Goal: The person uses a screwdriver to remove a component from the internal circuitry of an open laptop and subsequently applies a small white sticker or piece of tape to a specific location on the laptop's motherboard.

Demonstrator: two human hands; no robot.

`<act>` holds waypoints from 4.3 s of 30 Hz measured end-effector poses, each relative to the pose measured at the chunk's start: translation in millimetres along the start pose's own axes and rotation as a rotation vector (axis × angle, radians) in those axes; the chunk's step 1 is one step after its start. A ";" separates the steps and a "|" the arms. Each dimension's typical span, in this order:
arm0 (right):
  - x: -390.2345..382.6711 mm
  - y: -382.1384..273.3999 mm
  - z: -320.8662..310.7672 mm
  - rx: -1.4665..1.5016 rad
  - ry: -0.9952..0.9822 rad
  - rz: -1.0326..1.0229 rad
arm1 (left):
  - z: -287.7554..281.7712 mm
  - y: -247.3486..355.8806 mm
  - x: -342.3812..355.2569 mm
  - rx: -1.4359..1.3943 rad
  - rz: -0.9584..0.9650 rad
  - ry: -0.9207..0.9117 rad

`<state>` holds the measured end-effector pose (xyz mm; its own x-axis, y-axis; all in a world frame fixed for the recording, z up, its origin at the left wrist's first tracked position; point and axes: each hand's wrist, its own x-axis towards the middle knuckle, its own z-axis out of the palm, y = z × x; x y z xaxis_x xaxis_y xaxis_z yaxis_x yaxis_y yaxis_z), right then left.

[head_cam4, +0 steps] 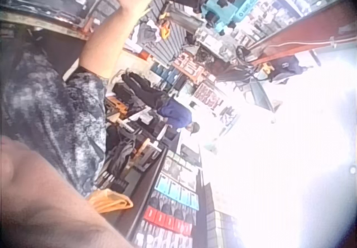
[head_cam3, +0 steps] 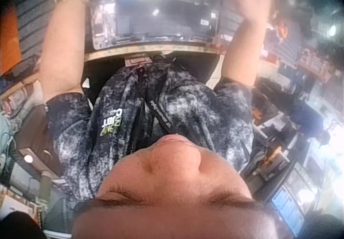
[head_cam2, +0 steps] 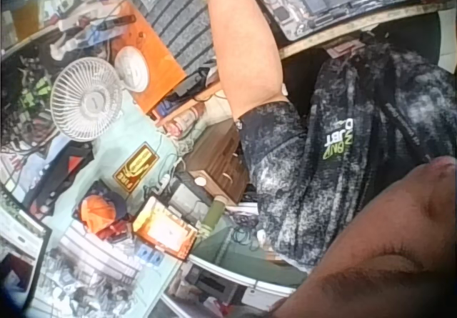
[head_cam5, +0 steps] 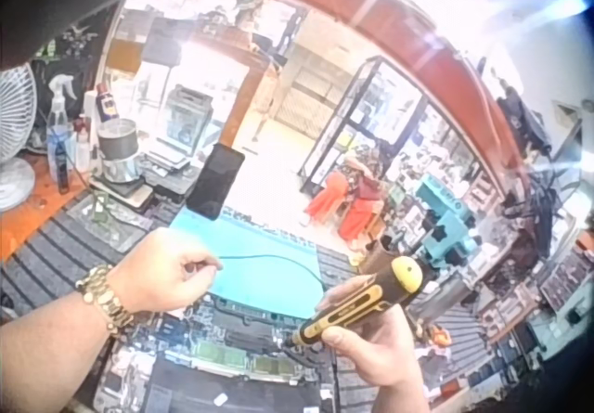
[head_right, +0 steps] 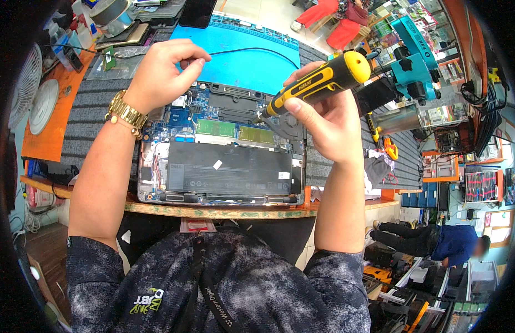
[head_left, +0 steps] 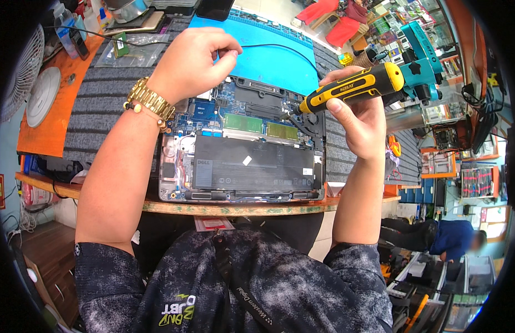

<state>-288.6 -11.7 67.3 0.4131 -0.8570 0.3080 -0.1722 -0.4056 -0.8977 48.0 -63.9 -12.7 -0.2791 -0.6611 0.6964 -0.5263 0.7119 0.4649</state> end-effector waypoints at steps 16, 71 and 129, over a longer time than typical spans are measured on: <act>-5.2 -6.0 9.3 -0.034 -0.061 0.016 | 1.6 -0.6 -0.4 -0.001 -0.011 -0.011; -69.1 72.9 -117.7 -1.114 0.153 0.632 | -28.7 -18.8 4.1 0.125 -0.324 0.041; 6.2 -12.0 34.4 0.353 0.311 -0.364 | 26.2 40.8 -2.7 -1.059 -0.610 -0.240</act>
<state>-253.2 -1.3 69.1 0.0989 -0.7575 0.6453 0.2611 -0.6061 -0.7514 6.3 -39.3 -9.9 -0.4150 -0.8979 0.1468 0.2540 0.0406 0.9664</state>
